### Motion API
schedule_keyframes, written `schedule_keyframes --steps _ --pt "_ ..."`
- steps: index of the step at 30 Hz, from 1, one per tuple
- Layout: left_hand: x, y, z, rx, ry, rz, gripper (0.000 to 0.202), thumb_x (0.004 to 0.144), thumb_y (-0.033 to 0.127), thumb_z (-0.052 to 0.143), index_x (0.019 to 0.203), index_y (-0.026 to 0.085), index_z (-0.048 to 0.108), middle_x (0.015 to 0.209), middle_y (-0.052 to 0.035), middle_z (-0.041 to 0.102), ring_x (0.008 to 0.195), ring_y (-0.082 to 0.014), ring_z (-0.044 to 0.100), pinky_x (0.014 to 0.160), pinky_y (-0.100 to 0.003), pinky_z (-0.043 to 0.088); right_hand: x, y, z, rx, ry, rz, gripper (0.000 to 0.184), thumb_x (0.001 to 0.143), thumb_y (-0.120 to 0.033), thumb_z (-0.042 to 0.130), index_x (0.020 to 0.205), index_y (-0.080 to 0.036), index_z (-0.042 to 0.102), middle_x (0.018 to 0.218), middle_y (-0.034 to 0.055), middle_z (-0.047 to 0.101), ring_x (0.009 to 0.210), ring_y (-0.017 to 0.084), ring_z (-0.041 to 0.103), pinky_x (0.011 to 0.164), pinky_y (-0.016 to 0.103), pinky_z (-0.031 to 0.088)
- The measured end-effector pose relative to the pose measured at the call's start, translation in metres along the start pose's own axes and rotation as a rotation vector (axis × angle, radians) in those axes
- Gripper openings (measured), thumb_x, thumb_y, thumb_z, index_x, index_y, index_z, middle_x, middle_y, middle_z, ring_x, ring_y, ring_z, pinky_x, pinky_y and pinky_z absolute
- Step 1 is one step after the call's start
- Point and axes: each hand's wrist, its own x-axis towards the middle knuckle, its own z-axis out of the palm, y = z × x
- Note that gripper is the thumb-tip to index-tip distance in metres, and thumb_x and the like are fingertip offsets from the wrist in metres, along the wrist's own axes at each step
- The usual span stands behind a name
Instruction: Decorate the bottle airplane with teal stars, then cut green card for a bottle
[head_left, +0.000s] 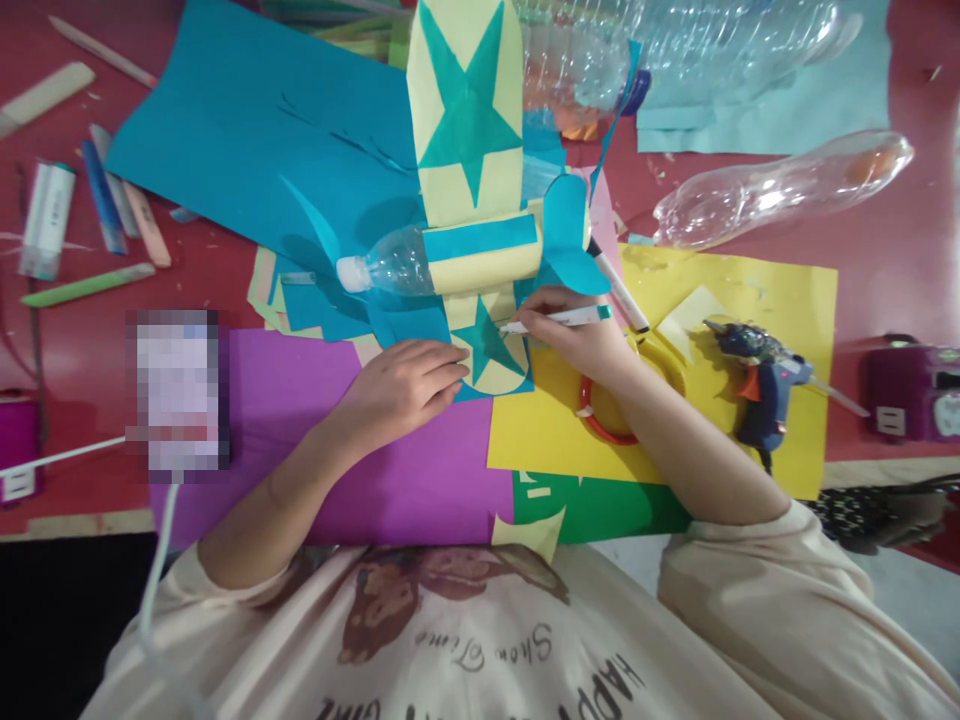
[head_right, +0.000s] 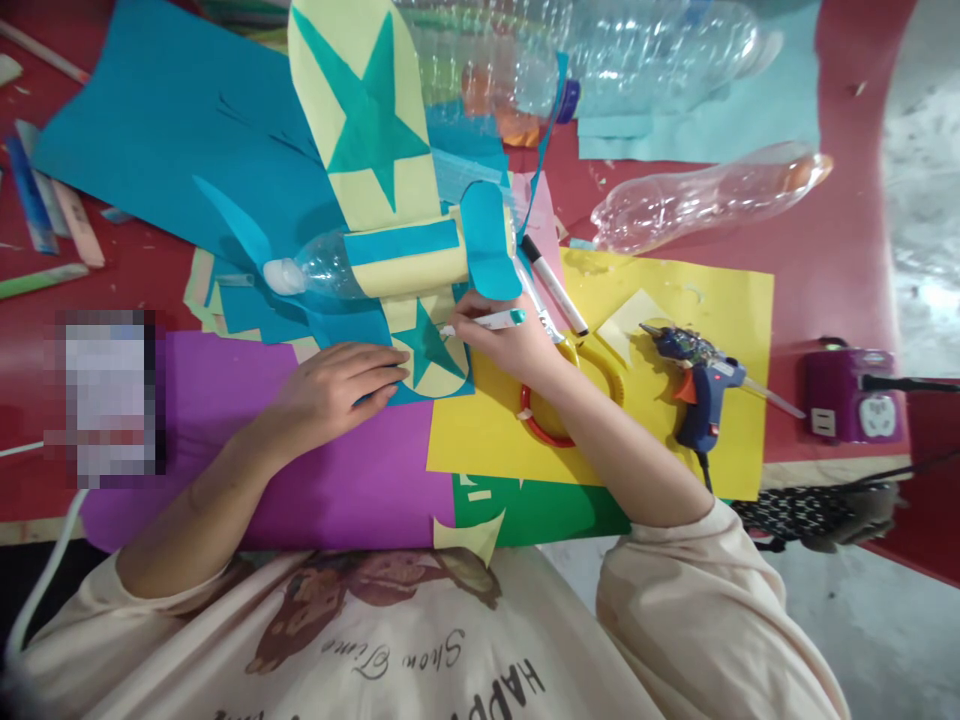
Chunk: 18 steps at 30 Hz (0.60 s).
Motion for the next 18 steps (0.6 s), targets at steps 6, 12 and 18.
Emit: schedule_keyframes --steps 6,12,18 --pt "0.0008 -0.0001 -0.0008 0.026 -0.015 -0.006 0.033 0.101 0.023 0.039 0.106 0.018 0.071 0.114 -0.009 0.073 0.108 -0.0215 0.068 0.091 -0.036 0.056 -0.0008 -0.0016 -0.0009 0.006 -0.026 0.011 0.018 0.074 -0.023 0.053 0.057 -0.021 0.052 0.059 -0.0008 0.055 0.057 0.013 0.048 0.057 0.029 0.038" --pt "0.0001 -0.0007 -0.0001 0.007 -0.022 -0.016 0.032 0.101 0.023 0.039 0.106 0.019 0.071 0.115 -0.009 0.073 0.11 -0.0217 0.067 0.092 -0.037 0.056 -0.0008 -0.0012 -0.0004 0.017 0.066 -0.009 0.02 0.079 -0.03 0.054 0.06 -0.022 0.054 0.058 -0.0002 0.056 0.057 0.015 0.049 0.057 0.03 0.039" --pt "-0.0001 -0.0006 0.0002 -0.005 -0.005 -0.007 0.032 0.101 0.023 0.04 0.105 0.017 0.071 0.114 -0.0097 0.073 0.109 -0.0222 0.068 0.092 -0.037 0.056 0.0001 -0.0009 0.0012 0.005 0.053 -0.016 0.019 0.078 -0.035 0.059 0.063 -0.021 0.059 0.063 0.0009 0.061 0.061 0.016 0.054 0.06 0.031 0.042"
